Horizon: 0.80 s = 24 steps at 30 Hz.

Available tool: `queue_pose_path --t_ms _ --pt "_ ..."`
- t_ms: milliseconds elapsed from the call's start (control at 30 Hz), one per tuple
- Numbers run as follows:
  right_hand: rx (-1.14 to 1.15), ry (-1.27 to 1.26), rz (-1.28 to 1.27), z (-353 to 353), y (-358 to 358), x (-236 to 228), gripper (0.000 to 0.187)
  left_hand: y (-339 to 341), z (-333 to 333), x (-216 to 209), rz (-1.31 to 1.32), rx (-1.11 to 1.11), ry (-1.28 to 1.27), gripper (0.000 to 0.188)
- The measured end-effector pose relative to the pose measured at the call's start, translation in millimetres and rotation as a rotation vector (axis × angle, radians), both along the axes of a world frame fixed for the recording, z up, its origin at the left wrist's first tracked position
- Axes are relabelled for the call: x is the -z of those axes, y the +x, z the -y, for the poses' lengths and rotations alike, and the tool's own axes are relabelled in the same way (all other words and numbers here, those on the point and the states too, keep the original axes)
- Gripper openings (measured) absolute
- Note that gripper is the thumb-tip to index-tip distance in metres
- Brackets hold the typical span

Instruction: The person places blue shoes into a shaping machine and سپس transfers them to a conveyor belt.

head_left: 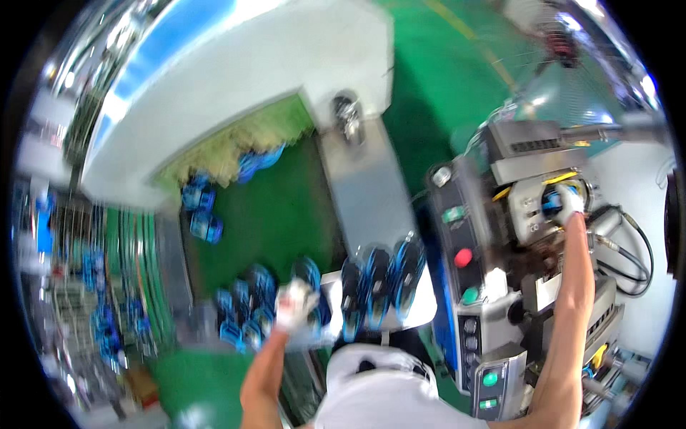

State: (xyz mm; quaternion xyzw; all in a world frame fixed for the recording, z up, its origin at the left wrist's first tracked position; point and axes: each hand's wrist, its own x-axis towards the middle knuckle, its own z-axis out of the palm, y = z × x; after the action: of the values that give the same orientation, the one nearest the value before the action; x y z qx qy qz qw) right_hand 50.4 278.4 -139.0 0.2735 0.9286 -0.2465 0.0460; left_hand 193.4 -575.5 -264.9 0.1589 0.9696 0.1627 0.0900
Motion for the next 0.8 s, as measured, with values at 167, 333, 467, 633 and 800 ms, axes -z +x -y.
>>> queue_pose_path --t_ms 167,333,467,633,800 --pt "0.150 -0.126 -0.584 264.5 50.0 -100.7 0.072 -67.7 11.9 -38.3 0.208 -0.154 0.179 0.036" --pt "-0.114 0.038 -0.542 387.8 157.3 -40.2 0.083 -94.3 -17.2 -40.2 0.583 -0.434 0.441 0.074" --pt "-0.327 1.115 0.238 372.9 222.3 96.8 0.098 -82.9 -34.1 -46.8 0.499 -0.347 0.410 0.080" --pt "-0.168 0.280 0.001 394.4 220.7 31.8 0.097 -31.1 -24.3 -76.0 0.263 -0.304 0.359 0.062" --pt "-0.178 -0.169 -0.304 445.2 291.0 10.6 0.092 8.7 -35.5 -98.6 0.207 -0.189 0.262 0.040"
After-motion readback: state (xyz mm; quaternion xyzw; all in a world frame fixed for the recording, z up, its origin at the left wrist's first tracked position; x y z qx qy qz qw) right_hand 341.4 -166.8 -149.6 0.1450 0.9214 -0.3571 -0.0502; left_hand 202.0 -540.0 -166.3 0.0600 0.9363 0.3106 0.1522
